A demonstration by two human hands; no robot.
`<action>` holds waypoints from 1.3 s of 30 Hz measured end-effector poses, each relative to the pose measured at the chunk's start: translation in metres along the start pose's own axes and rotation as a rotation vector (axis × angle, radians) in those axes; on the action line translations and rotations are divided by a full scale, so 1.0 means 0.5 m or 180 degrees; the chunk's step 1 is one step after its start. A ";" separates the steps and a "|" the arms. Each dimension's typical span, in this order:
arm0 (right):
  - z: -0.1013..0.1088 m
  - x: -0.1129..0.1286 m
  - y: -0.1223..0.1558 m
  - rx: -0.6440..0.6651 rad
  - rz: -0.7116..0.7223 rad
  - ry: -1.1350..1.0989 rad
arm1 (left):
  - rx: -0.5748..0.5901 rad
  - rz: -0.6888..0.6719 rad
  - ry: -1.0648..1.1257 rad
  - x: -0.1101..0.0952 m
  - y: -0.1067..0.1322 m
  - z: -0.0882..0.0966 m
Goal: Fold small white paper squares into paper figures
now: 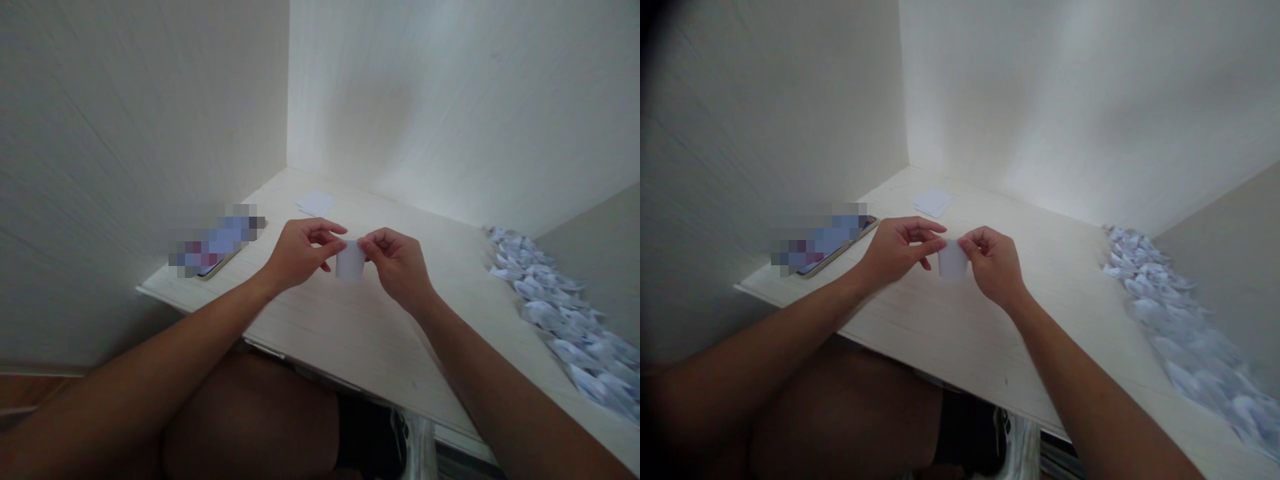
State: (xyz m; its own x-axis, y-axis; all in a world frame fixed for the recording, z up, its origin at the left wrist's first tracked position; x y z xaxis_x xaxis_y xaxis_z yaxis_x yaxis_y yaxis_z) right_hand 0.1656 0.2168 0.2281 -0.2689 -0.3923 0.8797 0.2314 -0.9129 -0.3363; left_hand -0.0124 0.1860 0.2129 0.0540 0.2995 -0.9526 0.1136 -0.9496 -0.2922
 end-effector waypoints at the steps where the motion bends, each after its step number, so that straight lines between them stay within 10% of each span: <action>1: 0.001 0.000 0.000 -0.0029 0.0022 0.0046 | -0.0013 -0.0052 -0.0044 -0.002 0.000 -0.001; 20: 0.000 0.005 0.006 -0.0307 0.0203 -0.0210 | -0.0238 -0.0479 -0.0900 -0.020 -0.008 -0.001; 39: 0.000 -0.025 -0.004 -0.0450 -0.0117 -0.0433 | 0.0031 0.0210 -0.0446 0.019 -0.018 -0.005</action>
State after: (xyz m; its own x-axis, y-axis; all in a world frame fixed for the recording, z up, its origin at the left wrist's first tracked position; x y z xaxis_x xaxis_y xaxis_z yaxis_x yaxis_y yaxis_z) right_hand 0.1684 0.2234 0.2174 -0.1438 -0.3482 0.9263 0.0877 -0.9369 -0.3385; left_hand -0.0105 0.1978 0.2068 -0.0780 0.2212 -0.9721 0.1046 -0.9679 -0.2286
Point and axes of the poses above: each hand's wrist, its own y-axis away from the middle knuckle, its own z-axis out of the back of the hand, x = y × z, the point moved 5 cm from there along -y, towards the middle knuckle, and after that the axes turned 4 degrees about -x, right-handed, at the moved point
